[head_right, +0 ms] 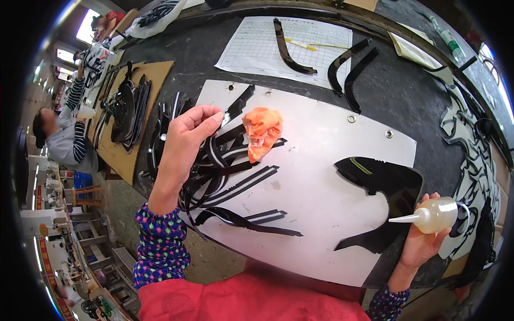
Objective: Apply glue to shoe straps and precisely attach them to the shoe upper component on a workbench.
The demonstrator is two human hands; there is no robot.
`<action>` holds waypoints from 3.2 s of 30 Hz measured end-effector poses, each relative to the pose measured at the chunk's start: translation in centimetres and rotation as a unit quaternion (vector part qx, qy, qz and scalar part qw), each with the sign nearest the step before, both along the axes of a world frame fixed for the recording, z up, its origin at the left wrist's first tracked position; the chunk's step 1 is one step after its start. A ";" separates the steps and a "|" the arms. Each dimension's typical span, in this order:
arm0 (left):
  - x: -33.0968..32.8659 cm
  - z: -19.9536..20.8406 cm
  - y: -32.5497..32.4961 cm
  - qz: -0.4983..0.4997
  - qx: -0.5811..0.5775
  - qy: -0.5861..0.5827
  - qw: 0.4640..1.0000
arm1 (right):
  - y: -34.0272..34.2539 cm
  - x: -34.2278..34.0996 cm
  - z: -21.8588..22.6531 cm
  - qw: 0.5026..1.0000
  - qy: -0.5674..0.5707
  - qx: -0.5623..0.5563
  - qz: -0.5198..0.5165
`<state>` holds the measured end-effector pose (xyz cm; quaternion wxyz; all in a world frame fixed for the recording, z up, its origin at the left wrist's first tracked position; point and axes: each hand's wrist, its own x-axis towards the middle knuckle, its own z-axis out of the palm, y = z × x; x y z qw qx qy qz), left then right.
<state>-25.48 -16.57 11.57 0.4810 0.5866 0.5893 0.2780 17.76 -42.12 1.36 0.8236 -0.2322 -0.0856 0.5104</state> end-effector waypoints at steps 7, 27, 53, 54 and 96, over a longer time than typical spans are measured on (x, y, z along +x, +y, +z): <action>0.9 2.0 -3.0 -0.045 -0.079 -0.082 0.992 | 0.1 -1.0 0.9 0.998 -0.009 0.051 0.034; 3.0 2.7 -8.1 -0.142 -0.262 -0.152 0.942 | 5.8 -13.9 8.1 0.919 -0.367 -0.134 -0.059; 2.6 2.2 -8.1 -0.140 -0.264 -0.164 0.940 | 5.9 -14.5 8.0 0.914 -0.375 -0.149 -0.051; 2.6 2.2 -8.1 -0.139 -0.264 -0.163 0.940 | 5.9 -14.5 8.0 0.915 -0.372 -0.150 -0.055; 2.7 1.2 -8.0 -0.142 -0.266 -0.196 0.933 | 5.7 -14.2 7.3 0.928 -0.330 -0.166 -0.045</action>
